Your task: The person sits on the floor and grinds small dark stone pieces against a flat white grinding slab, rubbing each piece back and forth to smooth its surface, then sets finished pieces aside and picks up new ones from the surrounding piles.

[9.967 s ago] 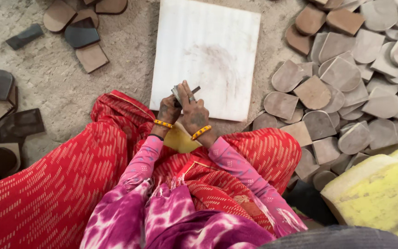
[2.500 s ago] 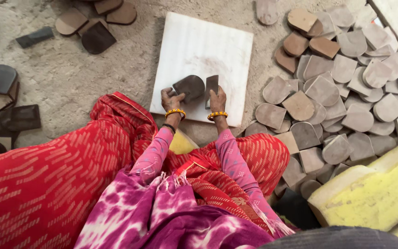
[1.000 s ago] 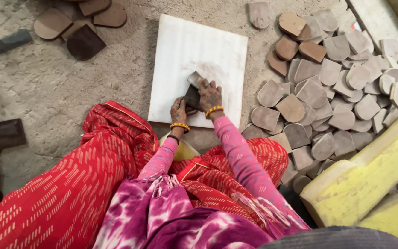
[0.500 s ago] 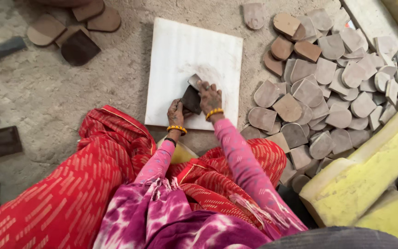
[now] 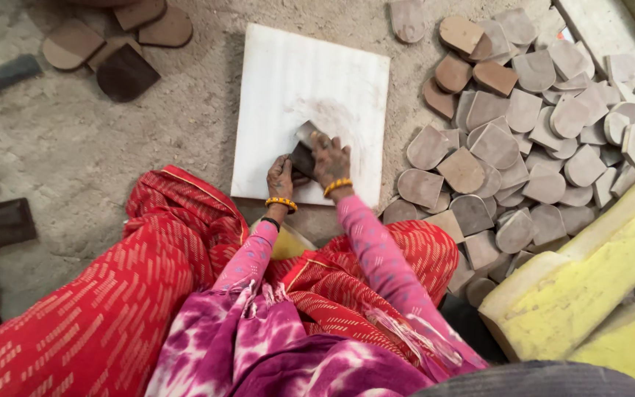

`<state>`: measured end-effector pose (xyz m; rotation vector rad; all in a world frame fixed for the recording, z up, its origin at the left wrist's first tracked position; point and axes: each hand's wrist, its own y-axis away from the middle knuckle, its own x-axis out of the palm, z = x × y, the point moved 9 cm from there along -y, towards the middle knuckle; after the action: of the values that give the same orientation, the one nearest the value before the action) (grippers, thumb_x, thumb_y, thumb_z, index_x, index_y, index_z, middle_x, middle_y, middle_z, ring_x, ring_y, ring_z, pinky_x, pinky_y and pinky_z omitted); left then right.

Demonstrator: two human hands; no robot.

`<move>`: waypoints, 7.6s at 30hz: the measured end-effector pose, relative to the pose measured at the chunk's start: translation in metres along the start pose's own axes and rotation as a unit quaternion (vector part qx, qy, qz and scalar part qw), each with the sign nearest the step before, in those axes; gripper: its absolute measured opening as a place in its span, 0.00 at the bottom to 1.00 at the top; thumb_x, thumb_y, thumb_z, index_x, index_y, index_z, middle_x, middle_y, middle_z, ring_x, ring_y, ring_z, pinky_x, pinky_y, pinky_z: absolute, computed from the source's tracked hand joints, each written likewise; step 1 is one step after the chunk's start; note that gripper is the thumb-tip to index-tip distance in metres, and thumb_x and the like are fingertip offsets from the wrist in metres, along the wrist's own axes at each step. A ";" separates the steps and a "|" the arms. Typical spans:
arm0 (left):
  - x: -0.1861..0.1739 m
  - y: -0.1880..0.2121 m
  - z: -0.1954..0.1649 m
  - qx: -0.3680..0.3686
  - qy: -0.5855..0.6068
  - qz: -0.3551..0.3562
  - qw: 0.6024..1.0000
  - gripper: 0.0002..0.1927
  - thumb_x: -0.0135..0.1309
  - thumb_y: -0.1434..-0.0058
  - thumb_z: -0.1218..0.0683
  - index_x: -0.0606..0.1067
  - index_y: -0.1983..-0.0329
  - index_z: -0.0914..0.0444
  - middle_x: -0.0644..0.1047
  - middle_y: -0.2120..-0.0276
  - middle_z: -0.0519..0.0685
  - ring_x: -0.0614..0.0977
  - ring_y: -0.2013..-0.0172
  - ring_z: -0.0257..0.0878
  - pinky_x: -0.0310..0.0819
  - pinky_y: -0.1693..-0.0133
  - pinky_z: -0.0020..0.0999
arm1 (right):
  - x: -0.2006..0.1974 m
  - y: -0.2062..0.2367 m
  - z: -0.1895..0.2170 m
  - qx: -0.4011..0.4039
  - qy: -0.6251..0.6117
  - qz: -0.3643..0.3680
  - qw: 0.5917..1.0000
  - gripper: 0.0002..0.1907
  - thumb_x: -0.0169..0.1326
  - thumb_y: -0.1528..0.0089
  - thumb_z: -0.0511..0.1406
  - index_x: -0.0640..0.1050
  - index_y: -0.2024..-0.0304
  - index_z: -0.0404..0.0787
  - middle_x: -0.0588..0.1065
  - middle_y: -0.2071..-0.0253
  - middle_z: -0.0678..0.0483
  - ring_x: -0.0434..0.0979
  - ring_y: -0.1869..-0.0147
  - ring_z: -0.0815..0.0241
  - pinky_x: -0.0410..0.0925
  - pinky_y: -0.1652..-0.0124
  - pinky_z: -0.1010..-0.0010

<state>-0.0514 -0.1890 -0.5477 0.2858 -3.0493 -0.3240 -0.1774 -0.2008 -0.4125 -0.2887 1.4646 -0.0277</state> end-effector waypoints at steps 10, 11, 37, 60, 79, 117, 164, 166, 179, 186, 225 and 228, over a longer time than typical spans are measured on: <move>0.001 0.001 0.000 -0.029 0.063 0.023 0.997 0.10 0.48 0.31 0.60 0.77 0.50 0.68 0.82 0.62 0.52 0.81 0.65 0.39 0.76 0.59 0.37 | 0.019 0.000 -0.020 0.051 -0.005 0.084 0.995 0.35 0.47 0.40 0.24 0.68 0.30 0.47 0.70 0.42 0.57 0.70 0.48 0.53 0.66 0.54 0.61; 0.000 0.001 -0.017 0.070 -0.046 0.016 0.996 0.10 0.49 0.30 0.61 0.78 0.50 0.69 0.82 0.61 0.53 0.80 0.63 0.38 0.75 0.58 0.33 | 0.014 -0.011 -0.016 0.041 -0.001 0.071 0.997 0.30 0.48 0.39 0.28 0.68 0.33 0.46 0.70 0.43 0.56 0.70 0.47 0.52 0.66 0.54 0.59; 0.006 0.002 0.015 -0.121 0.180 0.036 0.976 0.11 0.50 0.33 0.59 0.77 0.51 0.67 0.82 0.61 0.47 0.83 0.63 0.40 0.81 0.61 0.37 | 0.005 0.040 -0.013 0.092 -0.045 0.102 0.990 0.33 0.43 0.38 0.26 0.69 0.30 0.51 0.72 0.41 0.59 0.70 0.48 0.51 0.66 0.56 0.57; 0.030 -0.005 -0.042 -0.179 0.272 0.118 0.938 0.11 0.44 0.31 0.58 0.73 0.49 0.65 0.81 0.62 0.53 0.86 0.66 0.49 0.87 0.65 0.47 | 0.006 0.009 -0.077 0.207 -0.155 0.009 0.966 0.17 0.48 0.33 0.41 0.77 0.42 0.55 0.74 0.51 0.54 0.74 0.46 0.47 0.70 0.49 0.54; 0.047 -0.032 -0.105 0.125 -0.483 0.135 0.856 0.31 0.68 0.49 0.45 0.73 0.45 0.60 0.73 0.47 0.52 0.77 0.50 0.54 0.75 0.49 0.48 | 0.002 0.049 -0.086 0.377 -0.310 -0.086 0.868 0.22 0.50 0.36 0.48 0.80 0.53 0.38 0.79 0.57 0.38 0.78 0.51 0.36 0.70 0.51 0.53; 0.005 -0.012 -0.047 0.101 -0.114 0.139 0.978 0.26 0.65 0.42 0.50 0.76 0.50 0.75 0.80 0.56 0.64 0.81 0.55 0.54 0.74 0.51 0.42 | 0.014 0.030 -0.006 0.081 0.019 0.009 0.996 0.33 0.44 0.41 0.35 0.67 0.31 0.43 0.71 0.39 0.50 0.70 0.43 0.43 0.65 0.51 0.48; 0.015 0.001 -0.015 -0.172 0.235 0.259 0.921 0.07 0.52 0.33 0.60 0.66 0.57 0.67 0.78 0.64 0.56 0.85 0.68 0.55 0.85 0.67 0.47 | -0.008 0.012 -0.007 0.117 -0.084 0.033 0.989 0.25 0.51 0.35 0.38 0.70 0.35 0.45 0.71 0.39 0.55 0.70 0.42 0.49 0.67 0.51 0.56; 0.013 -0.002 -0.013 -0.183 0.226 0.244 0.925 0.07 0.51 0.34 0.61 0.68 0.56 0.67 0.78 0.65 0.55 0.86 0.68 0.54 0.86 0.67 0.46 | -0.001 -0.002 -0.007 0.122 -0.061 0.044 0.990 0.22 0.51 0.35 0.39 0.71 0.38 0.46 0.72 0.38 0.55 0.70 0.40 0.50 0.67 0.51 0.57; 0.014 -0.005 -0.007 -0.248 0.178 0.231 0.924 0.11 0.51 0.37 0.59 0.68 0.53 0.66 0.79 0.62 0.61 0.85 0.71 0.54 0.85 0.70 0.45 | 0.007 0.013 -0.017 0.143 -0.022 0.046 0.988 0.24 0.47 0.33 0.38 0.69 0.34 0.43 0.73 0.40 0.54 0.71 0.42 0.50 0.68 0.52 0.57; -0.007 -0.014 -0.012 -0.089 -0.052 0.134 0.986 0.21 0.61 0.39 0.52 0.75 0.50 0.72 0.81 0.59 0.57 0.81 0.62 0.40 0.78 0.58 0.36 | -0.002 0.044 0.018 0.076 -0.079 -0.012 0.994 0.31 0.45 0.39 0.37 0.67 0.32 0.46 0.71 0.38 0.52 0.71 0.41 0.49 0.67 0.50 0.52; 0.015 -0.005 -0.007 -0.141 0.140 0.226 0.953 0.13 0.61 0.46 0.69 0.72 0.63 0.63 0.74 0.70 0.44 0.75 0.71 0.32 0.74 0.69 0.28 | 0.006 0.012 -0.013 0.142 -0.121 -0.011 0.982 0.22 0.46 0.34 0.33 0.73 0.36 0.47 0.73 0.41 0.53 0.71 0.43 0.44 0.67 0.49 0.53; 0.012 -0.010 -0.017 -0.076 0.099 0.219 0.968 0.12 0.61 0.44 0.69 0.73 0.62 0.64 0.74 0.69 0.44 0.74 0.70 0.31 0.73 0.70 0.27 | -0.002 0.008 0.019 0.078 -0.125 -0.054 0.988 0.23 0.48 0.35 0.36 0.72 0.36 0.45 0.73 0.42 0.51 0.71 0.43 0.42 0.66 0.49 0.51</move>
<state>-0.0599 -0.2048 -0.5328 -0.3400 -2.7655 -0.4598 -0.1605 -0.1891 -0.4109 -0.2336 1.1900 -0.1865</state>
